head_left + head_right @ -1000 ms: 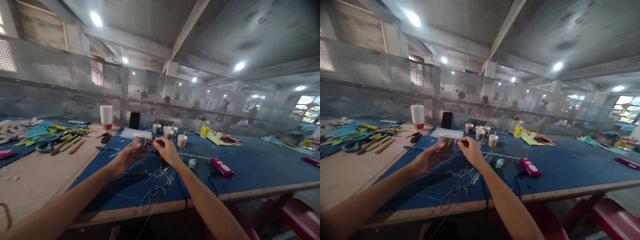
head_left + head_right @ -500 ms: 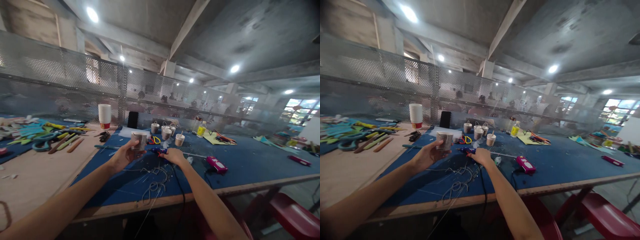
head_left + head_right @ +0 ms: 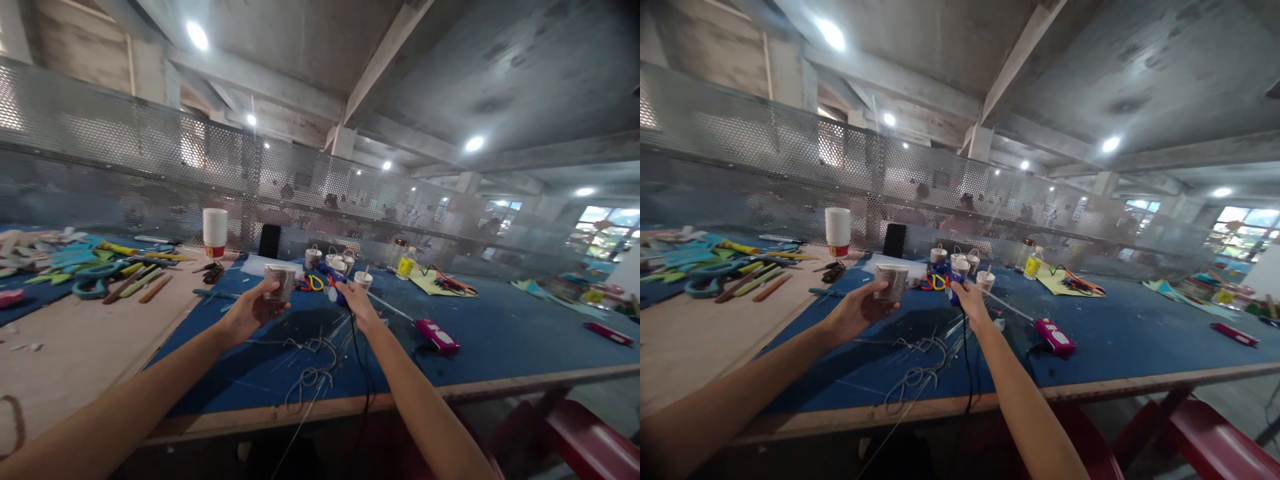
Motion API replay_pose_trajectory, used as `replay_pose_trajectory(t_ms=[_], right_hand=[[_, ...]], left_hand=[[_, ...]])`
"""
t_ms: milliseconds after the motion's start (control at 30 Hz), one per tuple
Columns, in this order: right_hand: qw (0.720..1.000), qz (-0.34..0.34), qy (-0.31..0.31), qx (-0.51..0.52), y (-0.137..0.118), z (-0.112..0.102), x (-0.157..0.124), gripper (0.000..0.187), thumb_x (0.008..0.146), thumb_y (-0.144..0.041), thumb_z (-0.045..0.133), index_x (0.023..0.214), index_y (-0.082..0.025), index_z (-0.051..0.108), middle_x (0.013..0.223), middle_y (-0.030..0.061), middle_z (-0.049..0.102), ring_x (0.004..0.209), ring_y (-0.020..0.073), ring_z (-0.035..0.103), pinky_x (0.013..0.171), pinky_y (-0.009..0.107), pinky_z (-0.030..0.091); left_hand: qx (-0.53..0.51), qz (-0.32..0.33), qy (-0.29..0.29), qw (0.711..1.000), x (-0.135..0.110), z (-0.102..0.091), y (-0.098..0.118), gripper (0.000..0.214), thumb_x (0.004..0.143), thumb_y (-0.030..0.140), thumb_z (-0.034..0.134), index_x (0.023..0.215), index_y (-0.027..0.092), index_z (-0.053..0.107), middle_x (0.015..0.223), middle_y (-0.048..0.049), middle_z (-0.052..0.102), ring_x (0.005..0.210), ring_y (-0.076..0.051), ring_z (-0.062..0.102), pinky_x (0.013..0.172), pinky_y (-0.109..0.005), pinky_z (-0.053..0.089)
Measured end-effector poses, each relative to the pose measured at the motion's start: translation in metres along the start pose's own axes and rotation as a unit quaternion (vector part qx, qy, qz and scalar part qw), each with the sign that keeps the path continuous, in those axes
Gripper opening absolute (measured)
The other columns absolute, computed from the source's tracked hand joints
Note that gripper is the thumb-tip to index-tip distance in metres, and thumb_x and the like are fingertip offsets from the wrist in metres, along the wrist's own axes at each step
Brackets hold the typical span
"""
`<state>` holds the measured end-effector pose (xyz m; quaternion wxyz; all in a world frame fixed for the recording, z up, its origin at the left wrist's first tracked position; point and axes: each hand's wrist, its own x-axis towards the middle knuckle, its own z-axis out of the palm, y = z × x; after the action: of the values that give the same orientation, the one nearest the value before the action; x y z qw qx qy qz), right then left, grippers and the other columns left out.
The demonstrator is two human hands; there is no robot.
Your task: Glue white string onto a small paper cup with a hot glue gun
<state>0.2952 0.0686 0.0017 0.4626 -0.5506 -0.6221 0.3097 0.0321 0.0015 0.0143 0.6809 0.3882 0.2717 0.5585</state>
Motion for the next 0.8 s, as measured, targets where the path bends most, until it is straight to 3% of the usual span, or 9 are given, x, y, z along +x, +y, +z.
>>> replay_pose_trajectory(t_ms=[100,200,367,467,633,800], right_hand=[[0.968,0.021,-0.029,0.250,-0.008,0.003,-0.006,0.046,0.070,-0.057,0.074,0.091,-0.018,0.062,0.072,-0.0013,0.065,0.060,0.0133,0.060,0.055,0.025,0.049],[0.937,0.020,-0.067,0.342,-0.018,0.005,-0.016,0.045,0.071,-0.050,0.078,0.099,-0.022,0.058,0.080,-0.0023,0.067,0.058,0.0110,0.060,0.054,0.024,0.051],[0.944,-0.096,-0.081,0.306,-0.035,0.007,-0.034,0.032,0.084,-0.048,0.068,0.091,-0.021,0.053,0.062,-0.0063,0.058,0.049,0.0080,0.048,0.047,0.019,0.039],[0.954,-0.158,-0.064,0.247,-0.044,0.006,-0.044,0.029,0.090,-0.049,0.062,0.090,-0.021,0.054,0.059,-0.0058,0.055,0.049,0.0093,0.048,0.048,0.021,0.040],[0.956,-0.169,-0.063,0.231,-0.050,0.005,-0.050,0.027,0.086,-0.046,0.066,0.090,-0.020,0.057,0.066,-0.0025,0.062,0.056,0.0131,0.057,0.061,0.027,0.049],[0.957,-0.151,-0.098,0.227,-0.048,0.005,-0.050,0.027,0.086,-0.045,0.066,0.089,-0.019,0.065,0.055,-0.0050,0.051,0.052,0.0119,0.047,0.058,0.027,0.042]], left_hand=[[0.001,-0.001,0.011,1.000,0.001,-0.001,0.000,0.027,0.083,0.022,0.069,0.110,0.016,0.068,0.091,-0.0076,0.076,0.069,-0.017,0.071,0.064,-0.027,0.057],[-0.004,-0.004,0.022,1.000,0.003,-0.003,0.000,0.022,0.082,0.021,0.070,0.104,0.017,0.068,0.087,-0.0063,0.075,0.065,-0.016,0.068,0.061,-0.027,0.056],[-0.023,-0.008,0.026,0.999,0.007,-0.007,-0.002,0.026,0.082,0.020,0.070,0.107,0.018,0.070,0.093,-0.0071,0.076,0.069,-0.016,0.068,0.061,-0.026,0.056],[-0.023,-0.009,0.028,0.999,0.008,-0.007,-0.003,0.029,0.083,0.020,0.068,0.112,0.018,0.070,0.098,-0.0082,0.076,0.073,-0.016,0.069,0.060,-0.024,0.056],[-0.003,-0.004,0.028,1.000,0.007,-0.004,-0.003,0.029,0.085,0.019,0.066,0.113,0.018,0.069,0.099,-0.0080,0.076,0.074,-0.016,0.069,0.060,-0.024,0.057],[0.000,-0.004,0.012,1.000,0.006,-0.002,-0.003,0.027,0.087,0.018,0.063,0.113,0.017,0.070,0.103,-0.0086,0.075,0.079,-0.015,0.069,0.063,-0.023,0.058]])
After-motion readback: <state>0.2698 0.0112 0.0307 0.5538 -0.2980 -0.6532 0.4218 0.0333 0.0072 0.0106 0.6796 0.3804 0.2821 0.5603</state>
